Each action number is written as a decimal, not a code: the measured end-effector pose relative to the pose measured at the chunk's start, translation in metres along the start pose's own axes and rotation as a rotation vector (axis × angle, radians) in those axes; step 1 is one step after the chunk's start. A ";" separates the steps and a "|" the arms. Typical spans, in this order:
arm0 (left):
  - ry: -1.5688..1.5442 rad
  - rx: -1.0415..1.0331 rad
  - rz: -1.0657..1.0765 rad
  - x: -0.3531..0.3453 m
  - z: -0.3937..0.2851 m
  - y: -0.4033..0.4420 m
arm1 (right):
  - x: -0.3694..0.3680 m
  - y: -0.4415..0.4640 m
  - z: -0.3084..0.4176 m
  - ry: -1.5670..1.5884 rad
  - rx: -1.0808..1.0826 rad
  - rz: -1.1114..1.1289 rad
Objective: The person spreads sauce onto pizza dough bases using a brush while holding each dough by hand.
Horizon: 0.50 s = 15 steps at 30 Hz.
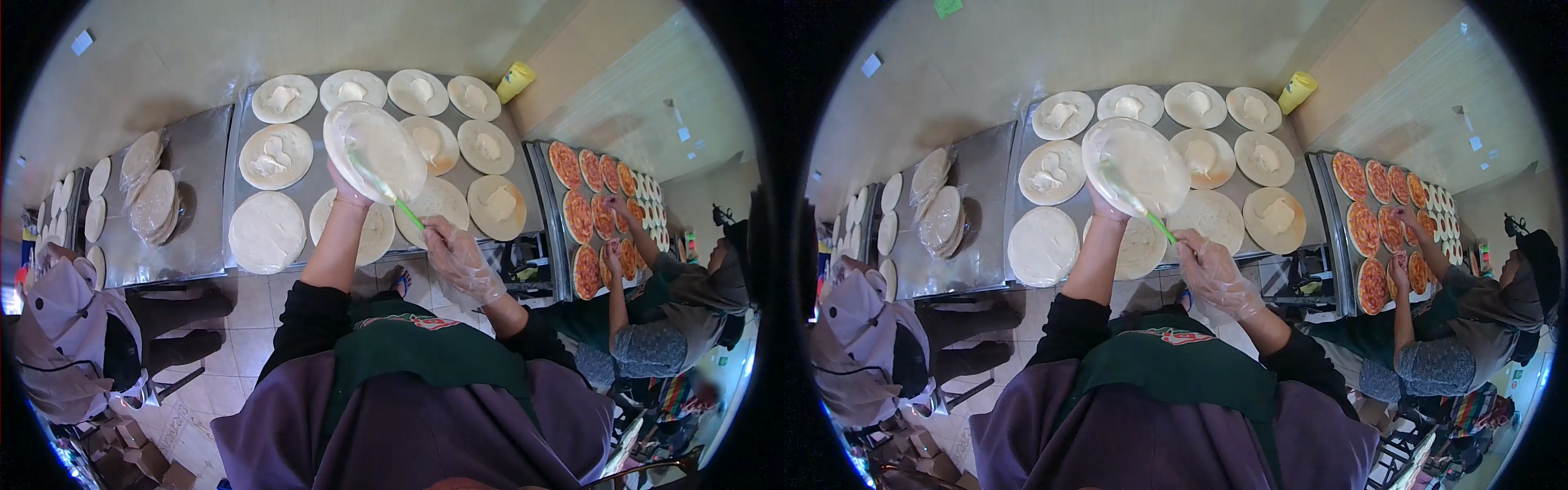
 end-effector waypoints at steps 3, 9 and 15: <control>0.031 -0.020 -0.014 -0.002 -0.002 -0.003 | 0.004 0.001 0.024 -0.009 0.151 0.003; 0.094 -0.105 -0.055 -0.009 -0.005 -0.002 | 0.023 0.025 0.023 0.002 -0.029 -0.079; -0.068 -0.048 0.147 0.010 -0.002 0.006 | 0.001 0.015 0.042 -0.192 0.356 -0.121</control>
Point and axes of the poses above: each hand's wrist, its own y-axis towards the middle knuckle, its own x-axis out of the back of the hand, z = x × y, the point moved 7 cm from there along y, towards the middle knuckle, and after that the axes turned 8 degrees about z, right-handed, at the moved point
